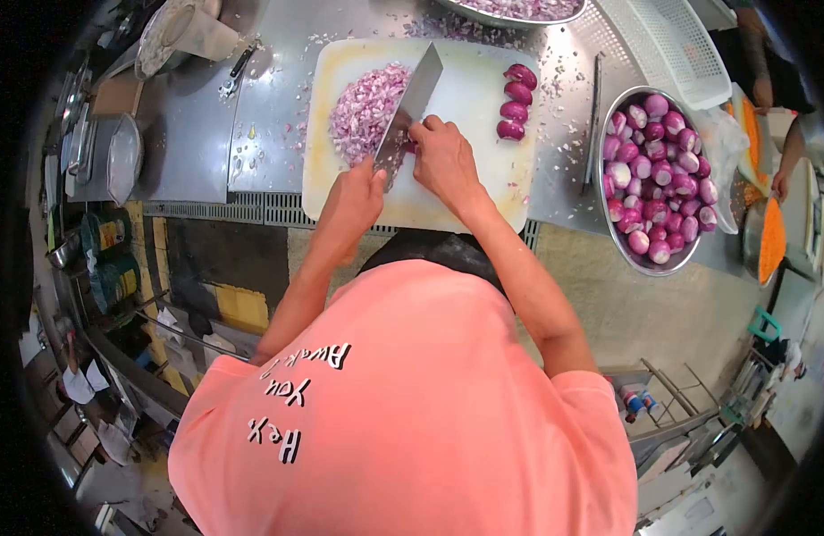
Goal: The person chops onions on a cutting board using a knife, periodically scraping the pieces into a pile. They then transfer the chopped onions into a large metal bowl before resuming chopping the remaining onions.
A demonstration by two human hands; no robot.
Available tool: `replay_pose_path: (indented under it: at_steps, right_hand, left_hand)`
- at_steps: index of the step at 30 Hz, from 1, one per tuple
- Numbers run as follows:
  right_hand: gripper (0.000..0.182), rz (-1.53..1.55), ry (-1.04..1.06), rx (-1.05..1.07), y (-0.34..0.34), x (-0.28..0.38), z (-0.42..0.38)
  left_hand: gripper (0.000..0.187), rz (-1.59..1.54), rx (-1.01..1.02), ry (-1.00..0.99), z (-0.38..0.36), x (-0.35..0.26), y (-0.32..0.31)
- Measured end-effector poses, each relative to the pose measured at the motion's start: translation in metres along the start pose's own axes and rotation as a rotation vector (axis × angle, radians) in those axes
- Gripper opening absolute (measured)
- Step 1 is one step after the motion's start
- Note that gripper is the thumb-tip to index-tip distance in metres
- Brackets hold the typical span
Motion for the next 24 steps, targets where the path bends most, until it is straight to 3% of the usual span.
replay_pose_path:
  at_steps: [11,15,20,22,24]
  right_hand:
    - [0.015,0.031,0.013,-0.042,-0.001,-0.003,-0.004]
    - [0.015,0.080,0.020,-0.066,0.002,-0.004,-0.003]
    - [0.014,0.066,0.011,-0.058,-0.001,-0.006,-0.007]
    - [0.014,0.072,0.011,-0.052,0.001,-0.007,-0.004]
    - [0.013,0.096,0.024,-0.080,0.002,-0.006,-0.005]
  left_hand:
    - [0.022,-0.015,0.007,0.012,0.017,0.004,-0.017]
    - [0.021,0.032,0.031,0.028,0.006,-0.004,0.004]
    - [0.021,0.012,-0.009,-0.018,0.019,0.004,-0.021]
    - [0.020,-0.007,-0.047,-0.084,0.020,-0.009,-0.009]
    - [0.020,0.009,0.007,-0.015,0.006,-0.012,0.004]
Point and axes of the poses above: each hand's wrist, its own z-axis towards the middle knuckle, its own y-axis out of the back of the hand, x = y × z, the point moved 5 cm from there along z, towards the middle knuckle
